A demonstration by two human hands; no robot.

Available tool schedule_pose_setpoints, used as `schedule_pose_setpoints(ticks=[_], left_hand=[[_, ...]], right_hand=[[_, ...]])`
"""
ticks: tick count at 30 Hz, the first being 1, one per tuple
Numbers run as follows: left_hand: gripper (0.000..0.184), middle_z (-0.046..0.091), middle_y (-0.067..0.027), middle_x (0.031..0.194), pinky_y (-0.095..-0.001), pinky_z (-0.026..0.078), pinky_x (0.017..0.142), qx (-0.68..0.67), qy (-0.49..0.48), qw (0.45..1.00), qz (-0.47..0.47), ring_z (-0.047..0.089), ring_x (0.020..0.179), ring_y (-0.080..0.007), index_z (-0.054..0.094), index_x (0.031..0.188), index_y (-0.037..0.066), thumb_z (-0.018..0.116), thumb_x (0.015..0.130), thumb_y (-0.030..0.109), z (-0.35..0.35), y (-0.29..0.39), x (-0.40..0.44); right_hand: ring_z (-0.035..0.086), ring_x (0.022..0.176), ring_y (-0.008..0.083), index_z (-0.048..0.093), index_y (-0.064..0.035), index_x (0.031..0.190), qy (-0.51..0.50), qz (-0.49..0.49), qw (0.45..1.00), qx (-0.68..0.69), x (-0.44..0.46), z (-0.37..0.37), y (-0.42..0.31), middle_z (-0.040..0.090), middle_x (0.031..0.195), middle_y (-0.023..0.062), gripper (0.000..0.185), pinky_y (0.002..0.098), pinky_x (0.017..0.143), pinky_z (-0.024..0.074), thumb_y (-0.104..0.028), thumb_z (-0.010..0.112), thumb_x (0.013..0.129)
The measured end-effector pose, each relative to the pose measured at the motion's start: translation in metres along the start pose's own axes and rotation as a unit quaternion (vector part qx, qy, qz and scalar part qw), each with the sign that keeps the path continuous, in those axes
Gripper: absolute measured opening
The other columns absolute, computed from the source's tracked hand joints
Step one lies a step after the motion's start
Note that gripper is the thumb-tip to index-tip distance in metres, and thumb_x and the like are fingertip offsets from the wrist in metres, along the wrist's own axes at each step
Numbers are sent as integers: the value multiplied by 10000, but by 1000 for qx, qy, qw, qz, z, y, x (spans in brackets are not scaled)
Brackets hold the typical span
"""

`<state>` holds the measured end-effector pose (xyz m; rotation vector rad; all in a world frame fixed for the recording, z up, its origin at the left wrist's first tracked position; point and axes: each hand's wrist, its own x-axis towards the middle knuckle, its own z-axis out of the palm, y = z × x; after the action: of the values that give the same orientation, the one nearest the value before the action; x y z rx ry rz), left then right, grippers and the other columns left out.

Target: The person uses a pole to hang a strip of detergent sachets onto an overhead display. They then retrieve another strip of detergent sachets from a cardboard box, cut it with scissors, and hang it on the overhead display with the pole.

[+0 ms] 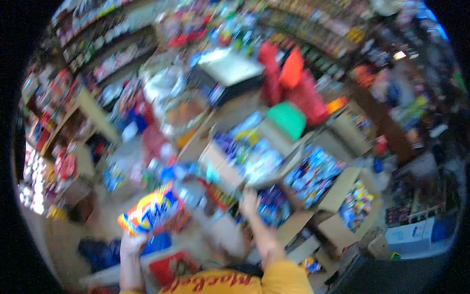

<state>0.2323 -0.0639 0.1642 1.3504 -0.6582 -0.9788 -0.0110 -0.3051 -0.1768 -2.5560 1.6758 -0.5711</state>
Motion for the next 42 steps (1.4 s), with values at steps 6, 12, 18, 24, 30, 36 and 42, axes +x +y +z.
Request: schedule_pose_setpoints(ticks=[6, 12, 18, 24, 30, 36, 42], left_hand=[[573, 509, -66, 1133, -313, 411, 874, 12, -152, 988, -7, 495, 1039, -192, 425, 1216, 31, 585, 678, -82, 7, -17, 13], [528, 550, -84, 1066, -305, 450, 809, 25, -330, 943, 28, 543, 957, -199, 459, 1165, -9, 576, 655, -80, 84, 33, 16], [521, 573, -82, 1051, -304, 442, 843, -89, -350, 930, 66, 563, 948, -202, 456, 1176, 1, 588, 677, -70, 154, 61, -18], [585, 573, -98, 1082, -367, 440, 876, -203, -429, 878, 51, 565, 985, -228, 439, 1187, 12, 628, 642, -83, 208, 73, -53], [533, 572, -90, 1117, -360, 428, 900, -217, -473, 853, 42, 559, 1014, -199, 445, 1219, -1, 625, 719, -43, 229, 78, -80], [471, 613, -96, 1030, -352, 474, 836, -183, -451, 873, 27, 605, 919, -203, 487, 1153, -16, 630, 706, -54, 225, 67, -86], [456, 609, -96, 1044, -368, 470, 845, -169, -466, 868, 21, 603, 928, -195, 490, 1162, -17, 635, 729, -27, 204, 66, -57]], right_hand=[[589, 716, 189, 559, -23, 839, -67, 245, 919, 302, -41, -144, 110, 607, 761, 97, 314, 352, 649, 457, -273, 704, 717], [545, 710, 124, 497, -41, 903, 207, 33, 925, 317, 7, -445, 70, 541, 744, 28, 330, 288, 620, 452, -235, 706, 738], [498, 652, 78, 545, -62, 745, 200, 84, 875, 433, -93, -429, 73, 519, 641, -24, 233, 252, 582, 419, -260, 651, 807], [570, 724, 110, 518, -41, 960, 224, 95, 888, 390, -143, -486, 94, 586, 836, 53, 398, 267, 632, 463, -367, 663, 782], [477, 525, 73, 496, -53, 970, 272, 81, 853, 438, -175, -502, 97, 493, 670, 26, 224, 219, 455, 398, -220, 585, 850], [473, 490, 117, 456, -58, 1121, 309, -15, 748, 587, -156, -576, 46, 480, 616, 49, 314, 232, 447, 405, -230, 544, 873], [461, 532, 77, 452, -12, 1184, 250, 0, 785, 567, -131, -581, 17, 484, 629, 0, 423, 206, 472, 375, -296, 530, 880]])
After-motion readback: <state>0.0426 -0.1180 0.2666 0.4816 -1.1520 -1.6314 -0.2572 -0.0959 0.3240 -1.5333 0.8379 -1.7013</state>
